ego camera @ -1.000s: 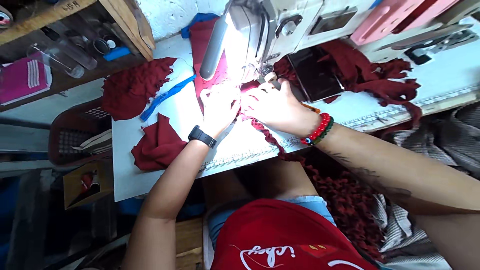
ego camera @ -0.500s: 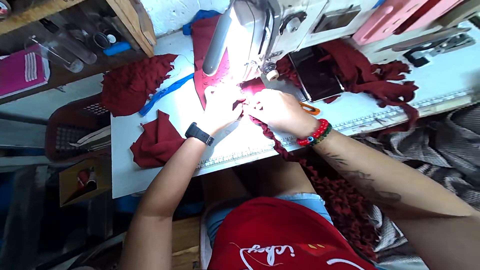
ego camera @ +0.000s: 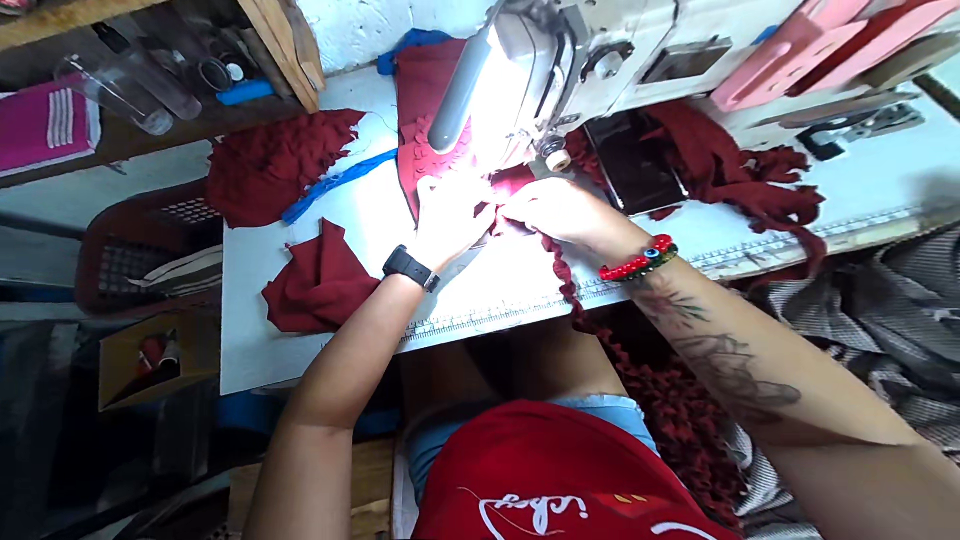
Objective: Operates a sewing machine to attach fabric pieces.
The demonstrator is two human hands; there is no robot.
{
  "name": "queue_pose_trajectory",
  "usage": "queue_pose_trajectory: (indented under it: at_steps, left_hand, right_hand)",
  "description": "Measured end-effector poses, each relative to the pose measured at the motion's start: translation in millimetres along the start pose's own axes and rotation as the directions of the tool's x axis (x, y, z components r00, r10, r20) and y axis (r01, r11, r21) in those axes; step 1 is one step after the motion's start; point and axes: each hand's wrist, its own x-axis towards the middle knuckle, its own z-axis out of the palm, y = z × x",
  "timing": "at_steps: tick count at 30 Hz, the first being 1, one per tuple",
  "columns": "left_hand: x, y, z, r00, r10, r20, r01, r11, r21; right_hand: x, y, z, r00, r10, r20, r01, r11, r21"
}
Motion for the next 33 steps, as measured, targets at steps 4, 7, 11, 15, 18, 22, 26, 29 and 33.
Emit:
queue_pose_trajectory:
  at_steps: [4, 7, 11, 15, 18, 22, 26, 29, 33]
  left_hand:
    - [-1, -2, 1, 1.0, 0.003, 0.01, -0.003, 1.0, 0.021]
    - [-1, -2, -4, 0.999, 0.013, 0.039, -0.013, 1.0, 0.006]
    - [-5, -5, -24, 0.987, 0.053, 0.151, -0.051, 0.998, -0.021]
    - [-10, -2, -31, 0.973, 0.081, 0.214, -0.086, 0.996, 0.015]
    - [-9, -1, -32, 0.983, 0.051, 0.174, -0.046, 0.998, -0.03]
    - [-8, 7, -16, 0.999, -0.024, 0.033, 0.022, 0.998, 0.051]
    - [-8, 8, -8, 0.991, -0.084, 0.103, 0.072, 0.99, 0.121]
    - [-8, 6, -10, 0.991, -0.083, 0.102, 0.077, 0.995, 0.059]
    - [-9, 3, -9, 0.994, -0.067, 0.088, 0.065, 0.998, 0.024]
  right_hand:
    - [-23, 13, 29, 0.938, -0.214, -0.272, 0.212, 0.977, -0.037]
    - [-24, 8, 41, 0.892, -0.358, -0.277, 0.262, 0.908, -0.328]
    - [-46, 2, 52, 0.898, -0.405, -0.174, 0.268, 0.815, -0.514]
    - [-50, -7, 48, 0.93, -0.342, -0.139, 0.244, 0.852, -0.464]
    - [-52, -9, 53, 0.915, -0.384, -0.125, 0.272, 0.814, -0.513]
    - [-54, -10, 47, 0.898, -0.426, -0.109, 0.298, 0.774, -0.559]
    - [-48, -2, 33, 0.913, -0.395, -0.099, 0.304, 0.822, -0.482]
    - [-39, 4, 28, 0.912, -0.4, -0.091, 0.29, 0.786, -0.545]
    - [-46, 7, 19, 0.857, -0.515, -0.033, 0.4, 0.704, -0.587]
